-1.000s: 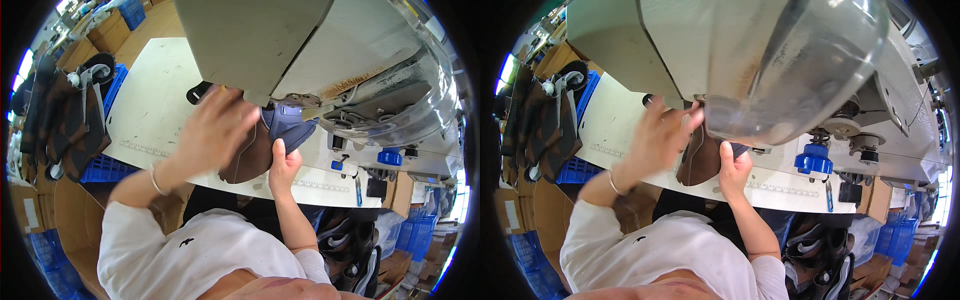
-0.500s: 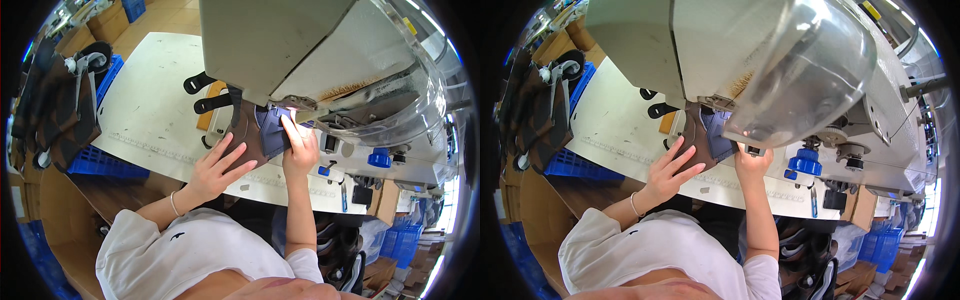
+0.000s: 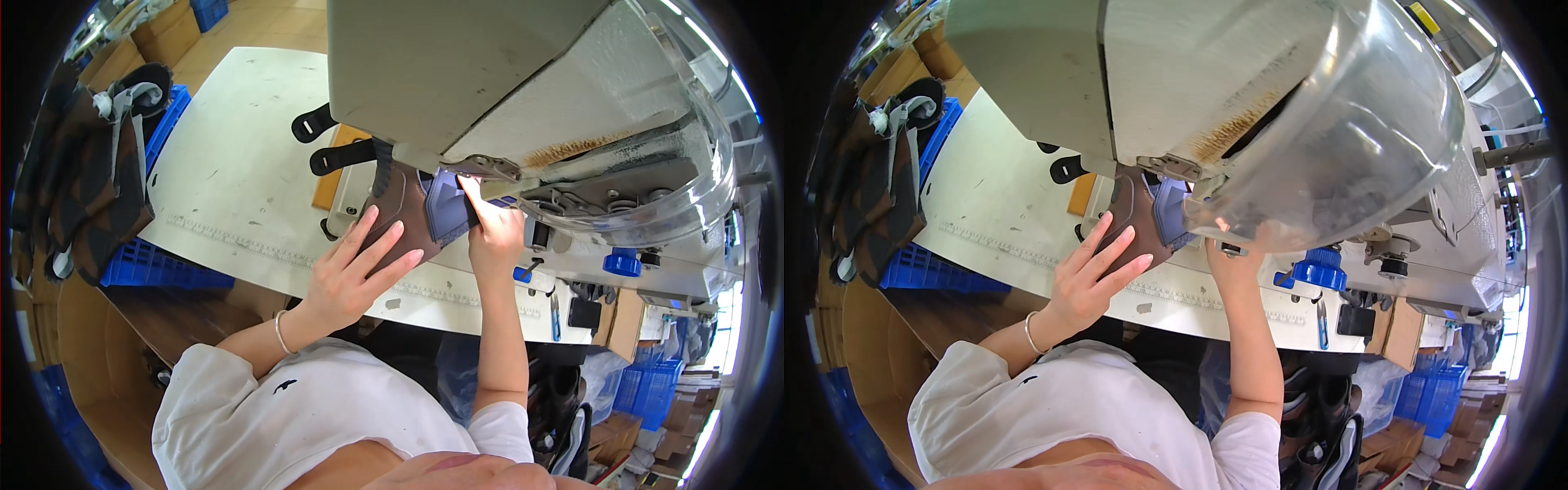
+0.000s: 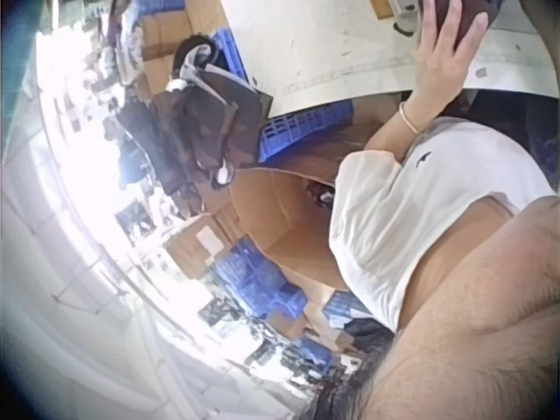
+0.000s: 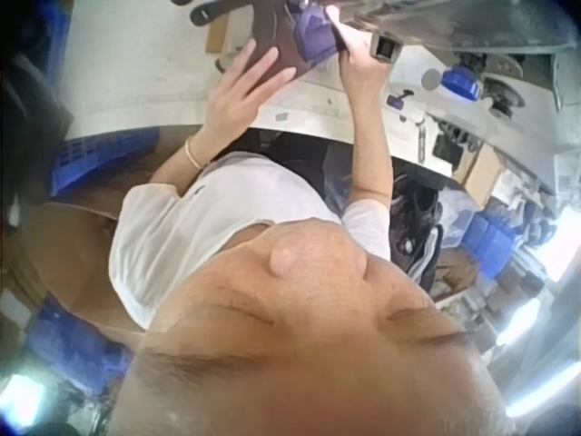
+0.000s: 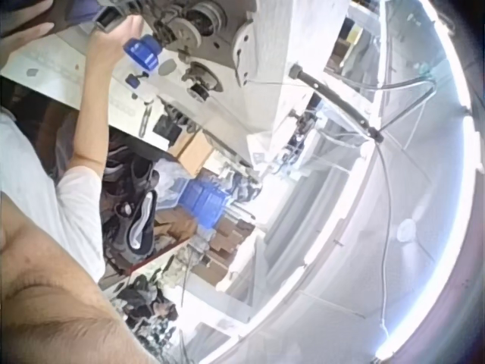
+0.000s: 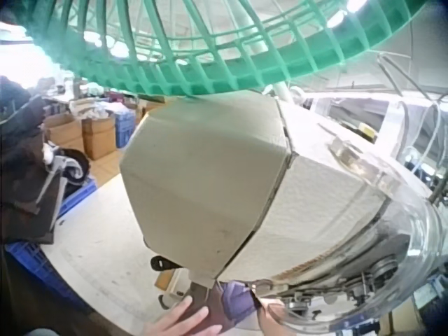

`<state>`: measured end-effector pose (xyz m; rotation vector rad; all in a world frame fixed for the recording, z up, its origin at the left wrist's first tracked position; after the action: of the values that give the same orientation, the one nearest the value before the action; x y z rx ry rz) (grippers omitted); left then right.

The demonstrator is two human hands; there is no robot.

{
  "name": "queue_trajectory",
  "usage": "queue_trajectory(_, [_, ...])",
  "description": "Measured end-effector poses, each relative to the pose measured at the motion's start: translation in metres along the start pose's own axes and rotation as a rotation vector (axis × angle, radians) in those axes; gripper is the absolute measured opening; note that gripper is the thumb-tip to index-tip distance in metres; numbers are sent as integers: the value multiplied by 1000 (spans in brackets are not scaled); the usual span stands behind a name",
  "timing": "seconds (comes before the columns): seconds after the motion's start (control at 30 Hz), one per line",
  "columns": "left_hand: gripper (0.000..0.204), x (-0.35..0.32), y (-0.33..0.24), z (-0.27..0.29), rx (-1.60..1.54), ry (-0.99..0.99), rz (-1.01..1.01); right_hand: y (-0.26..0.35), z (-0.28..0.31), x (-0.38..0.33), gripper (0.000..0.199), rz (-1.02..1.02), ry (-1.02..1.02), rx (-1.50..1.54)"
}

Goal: The person stitches boot components using a sewing machine, guiding and rotating the material under the needle by hand, then sets aside the sewn piece and picks up another boot part to stitch.

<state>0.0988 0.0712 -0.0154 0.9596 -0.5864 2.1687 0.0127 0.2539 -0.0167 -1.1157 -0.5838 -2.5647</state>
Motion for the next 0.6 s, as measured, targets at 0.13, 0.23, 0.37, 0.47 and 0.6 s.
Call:
queue_trajectory(0.13, [34, 6, 1, 1, 30, -10, 1, -10, -9, -3, 58, 51, 50, -59])
queue_trajectory(0.23, [34, 10, 2, 2, 43, -6, -2, -26, -17, -7, 56, 30, 108, 18])
queue_trajectory(0.37, [34, 15, 6, 3, 47, -4, 9, -16, -17, 7, 49, 48, 135, 137])
queue_trajectory(0.47, [35, 20, 7, 5, 66, -7, -3, -28, -22, 6, 43, -48, 169, 208])
queue_trajectory(0.6, [35, 25, 8, 5, 73, 6, -14, -14, -16, 13, 38, 44, 87, 167])
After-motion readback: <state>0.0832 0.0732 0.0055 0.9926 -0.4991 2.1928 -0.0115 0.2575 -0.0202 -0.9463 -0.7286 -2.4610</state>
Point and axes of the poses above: each hand's wrist, its own x-axis towards the middle knuckle, its own z-axis out of the back of the hand, y = z × x, the point moved 8 cm from there along x, towards the middle knuckle, and after that the axes turned 10 degrees about -z, right-handed, at the moved point
